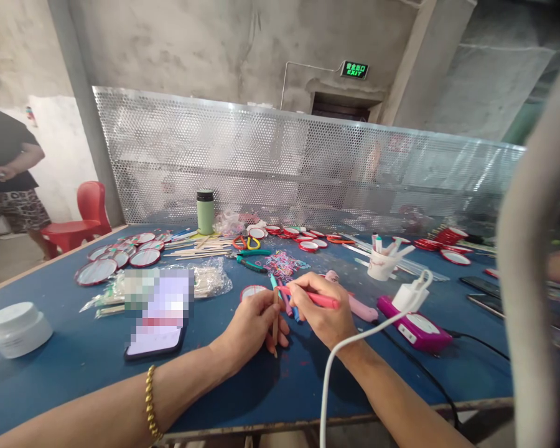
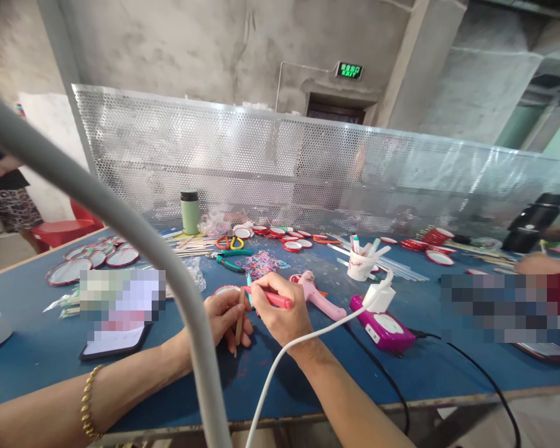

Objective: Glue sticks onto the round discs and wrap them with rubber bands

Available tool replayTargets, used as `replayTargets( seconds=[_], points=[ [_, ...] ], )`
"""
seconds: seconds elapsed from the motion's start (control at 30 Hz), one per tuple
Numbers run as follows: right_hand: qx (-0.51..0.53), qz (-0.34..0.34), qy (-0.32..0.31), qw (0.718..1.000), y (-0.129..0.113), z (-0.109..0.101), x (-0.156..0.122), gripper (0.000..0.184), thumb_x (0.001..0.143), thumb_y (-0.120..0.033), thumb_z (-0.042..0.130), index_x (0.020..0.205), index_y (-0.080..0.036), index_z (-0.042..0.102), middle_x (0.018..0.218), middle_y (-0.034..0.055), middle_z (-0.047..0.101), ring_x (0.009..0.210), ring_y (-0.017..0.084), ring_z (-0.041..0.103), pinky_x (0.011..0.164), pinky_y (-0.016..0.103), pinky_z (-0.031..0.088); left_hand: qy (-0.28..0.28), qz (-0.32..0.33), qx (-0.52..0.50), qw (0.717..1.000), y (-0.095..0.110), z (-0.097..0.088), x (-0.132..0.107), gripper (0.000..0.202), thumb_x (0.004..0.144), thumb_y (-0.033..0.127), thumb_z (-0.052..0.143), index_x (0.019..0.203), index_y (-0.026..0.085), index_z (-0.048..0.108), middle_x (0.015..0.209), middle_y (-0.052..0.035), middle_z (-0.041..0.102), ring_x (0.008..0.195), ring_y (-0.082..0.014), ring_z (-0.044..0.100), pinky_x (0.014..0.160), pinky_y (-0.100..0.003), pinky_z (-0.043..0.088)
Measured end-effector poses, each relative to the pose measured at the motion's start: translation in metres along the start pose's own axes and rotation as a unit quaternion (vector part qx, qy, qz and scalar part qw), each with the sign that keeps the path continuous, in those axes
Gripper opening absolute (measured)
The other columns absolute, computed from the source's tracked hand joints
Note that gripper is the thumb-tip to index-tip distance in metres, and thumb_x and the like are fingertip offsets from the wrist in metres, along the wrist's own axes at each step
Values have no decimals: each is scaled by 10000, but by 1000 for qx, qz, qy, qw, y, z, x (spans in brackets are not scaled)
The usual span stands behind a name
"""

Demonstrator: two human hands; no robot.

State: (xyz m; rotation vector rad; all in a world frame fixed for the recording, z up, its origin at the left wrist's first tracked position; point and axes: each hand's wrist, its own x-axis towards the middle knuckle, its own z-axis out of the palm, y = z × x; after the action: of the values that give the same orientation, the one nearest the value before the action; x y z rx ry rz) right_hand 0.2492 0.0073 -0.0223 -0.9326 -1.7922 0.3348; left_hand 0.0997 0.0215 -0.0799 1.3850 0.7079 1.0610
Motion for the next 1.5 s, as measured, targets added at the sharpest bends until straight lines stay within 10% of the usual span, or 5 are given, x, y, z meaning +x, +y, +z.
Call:
replayTargets(
  seconds=[1.5],
  points=[
    [2, 1, 6, 1000, 2, 0, 0, 203, 875, -234, 551, 692, -170, 611, 552, -20, 599, 443, 88, 522, 452, 190, 420, 3, -1, -1, 1000, 0, 0, 1, 210, 871, 378, 525, 889, 172, 487, 619, 6, 641, 491, -142, 662, 335, -151, 465]
  ],
)
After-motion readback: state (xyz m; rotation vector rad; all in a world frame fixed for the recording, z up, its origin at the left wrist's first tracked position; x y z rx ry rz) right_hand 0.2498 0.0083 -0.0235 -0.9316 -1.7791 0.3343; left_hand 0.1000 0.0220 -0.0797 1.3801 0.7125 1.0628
